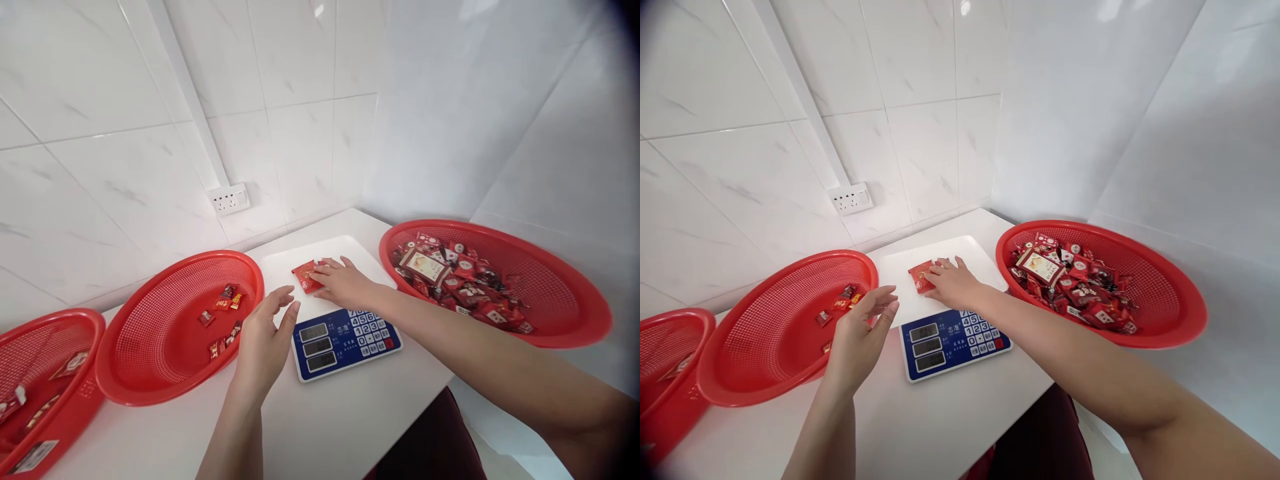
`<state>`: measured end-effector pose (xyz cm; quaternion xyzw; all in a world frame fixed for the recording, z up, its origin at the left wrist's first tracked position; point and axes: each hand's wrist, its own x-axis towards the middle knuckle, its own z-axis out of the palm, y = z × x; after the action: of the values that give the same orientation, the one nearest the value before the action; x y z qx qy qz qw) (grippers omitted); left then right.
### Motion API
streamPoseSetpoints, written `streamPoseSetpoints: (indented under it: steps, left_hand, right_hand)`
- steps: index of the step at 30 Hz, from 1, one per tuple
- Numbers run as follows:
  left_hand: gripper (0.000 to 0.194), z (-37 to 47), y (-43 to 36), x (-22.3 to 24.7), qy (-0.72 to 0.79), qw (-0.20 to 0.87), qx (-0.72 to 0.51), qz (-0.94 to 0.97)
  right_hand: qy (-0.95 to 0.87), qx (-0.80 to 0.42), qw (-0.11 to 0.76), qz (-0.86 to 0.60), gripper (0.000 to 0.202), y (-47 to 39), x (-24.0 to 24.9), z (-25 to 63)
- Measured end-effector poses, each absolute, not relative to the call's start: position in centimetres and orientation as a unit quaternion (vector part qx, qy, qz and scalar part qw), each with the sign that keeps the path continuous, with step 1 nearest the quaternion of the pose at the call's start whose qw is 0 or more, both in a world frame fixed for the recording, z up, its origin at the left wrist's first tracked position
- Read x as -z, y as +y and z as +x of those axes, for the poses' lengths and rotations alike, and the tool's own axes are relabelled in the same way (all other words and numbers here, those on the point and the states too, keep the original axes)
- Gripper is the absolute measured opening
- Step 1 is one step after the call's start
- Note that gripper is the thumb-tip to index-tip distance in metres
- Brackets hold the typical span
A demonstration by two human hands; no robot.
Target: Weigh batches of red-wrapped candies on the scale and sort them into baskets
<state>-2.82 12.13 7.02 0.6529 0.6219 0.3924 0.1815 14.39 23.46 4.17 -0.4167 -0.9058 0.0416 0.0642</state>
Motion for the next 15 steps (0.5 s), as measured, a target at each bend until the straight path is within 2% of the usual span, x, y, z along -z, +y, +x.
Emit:
streamPoseSetpoints:
  steps: [4,8,13,15]
  left_hand:
    - [0.034,-2.7,12.4,-6.7,0.627,0.178,-0.371,0.661]
    - [0.036,-2.7,12.7,-6.5,0.638,0.161,-0.355,0.664]
    - [0.041,-2.7,13.3,-6.0,0.652,0.14,-0.331,0.668]
    - [0.042,-2.5,13.4,-5.8,0.65,0.14,-0.323,0.673]
  right_hand:
    - [-0.893,-0.037,0.1,-0.436,0.048,24.2,-4.4,16.9]
    - [-0.851,-0.024,0.12,-0.51,0.047,24.7,-5.5,24.0]
    - [-0.697,-0.083,0.039,-0.711,0.062,24.3,-5.7,36.5]
    - [-0.658,-0.106,0.009,-0.745,0.072,23.9,-5.0,40.1]
